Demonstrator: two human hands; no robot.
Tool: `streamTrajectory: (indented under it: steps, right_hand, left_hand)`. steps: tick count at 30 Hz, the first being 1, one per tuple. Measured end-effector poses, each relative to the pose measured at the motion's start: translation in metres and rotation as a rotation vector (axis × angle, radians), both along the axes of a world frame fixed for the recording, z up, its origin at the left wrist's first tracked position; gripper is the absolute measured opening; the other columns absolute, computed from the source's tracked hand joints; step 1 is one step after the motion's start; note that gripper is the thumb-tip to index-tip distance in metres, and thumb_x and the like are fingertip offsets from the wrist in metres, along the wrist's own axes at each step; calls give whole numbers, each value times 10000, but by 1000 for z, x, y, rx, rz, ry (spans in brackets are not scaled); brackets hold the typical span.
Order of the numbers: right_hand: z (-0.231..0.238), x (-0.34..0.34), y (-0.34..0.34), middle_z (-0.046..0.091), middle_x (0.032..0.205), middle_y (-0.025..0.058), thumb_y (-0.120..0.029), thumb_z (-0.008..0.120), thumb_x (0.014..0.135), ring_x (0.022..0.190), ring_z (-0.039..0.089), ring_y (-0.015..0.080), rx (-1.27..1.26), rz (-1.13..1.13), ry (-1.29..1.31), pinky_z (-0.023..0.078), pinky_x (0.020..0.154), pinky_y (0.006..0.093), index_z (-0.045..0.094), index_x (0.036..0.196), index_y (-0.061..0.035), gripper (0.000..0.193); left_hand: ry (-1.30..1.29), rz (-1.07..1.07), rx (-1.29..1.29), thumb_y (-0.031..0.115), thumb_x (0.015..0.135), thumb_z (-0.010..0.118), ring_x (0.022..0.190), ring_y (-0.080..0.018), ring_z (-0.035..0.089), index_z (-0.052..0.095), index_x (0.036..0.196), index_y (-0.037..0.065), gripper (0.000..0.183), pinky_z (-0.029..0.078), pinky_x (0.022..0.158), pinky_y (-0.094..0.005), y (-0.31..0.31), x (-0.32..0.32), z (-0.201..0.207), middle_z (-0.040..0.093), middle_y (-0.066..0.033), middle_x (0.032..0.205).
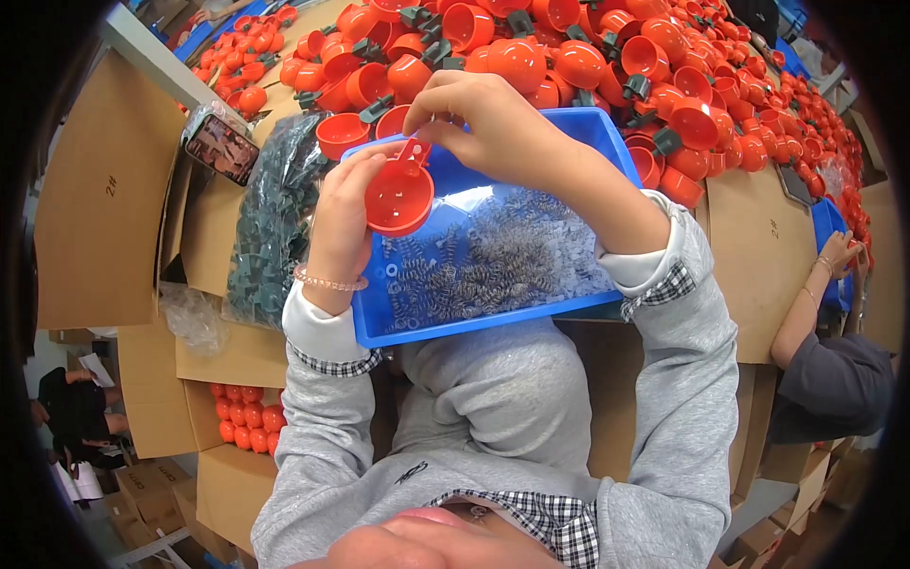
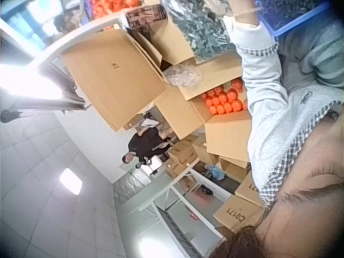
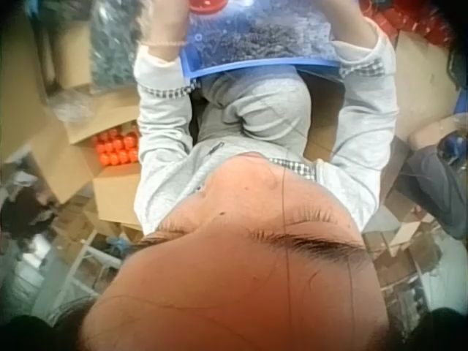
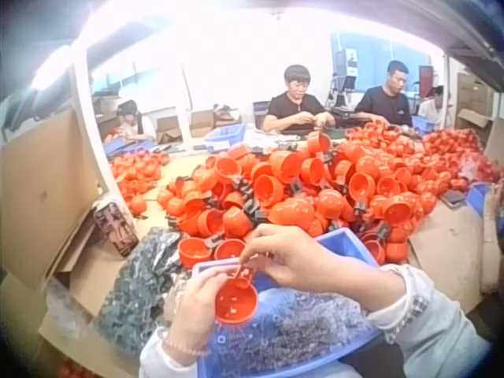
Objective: Assembling small red plastic toy components by hand at a factory workstation.
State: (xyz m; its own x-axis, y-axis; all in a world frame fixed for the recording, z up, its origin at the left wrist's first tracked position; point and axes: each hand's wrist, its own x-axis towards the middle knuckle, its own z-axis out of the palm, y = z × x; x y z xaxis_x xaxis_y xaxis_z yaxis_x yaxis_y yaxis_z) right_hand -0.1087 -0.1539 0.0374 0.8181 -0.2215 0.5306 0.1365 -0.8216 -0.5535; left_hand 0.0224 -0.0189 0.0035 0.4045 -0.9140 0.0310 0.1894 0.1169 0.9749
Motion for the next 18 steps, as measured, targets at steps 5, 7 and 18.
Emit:
streamTrajectory:
  steps: [5,7,18]
  right_hand:
    - [-3,0,-1,560,859,99,24,616,774,788,587,225,-130,-5,15,473,691,301,638,851,-8,86]
    - [-3,0,-1,551,849,108,37,614,759,788,585,237,-170,2,7,474,695,311,640,841,-5,96]
    - [1,1,6,579,843,97,38,620,765,781,605,204,-173,-56,18,487,695,288,590,844,11,89]
  left_hand:
    - [15,33,-13,120,914,424,859,-137,618,605,1033,-59,281,482,765,-234,0,-1,0,649,-109,959]
    - [24,41,-21,120,913,427,859,-141,619,611,1025,-64,283,483,767,-237,1,0,0,651,-115,956]
    - [23,51,-2,105,896,463,873,-175,641,610,1034,-76,272,507,770,-267,1,2,-1,655,-143,959]
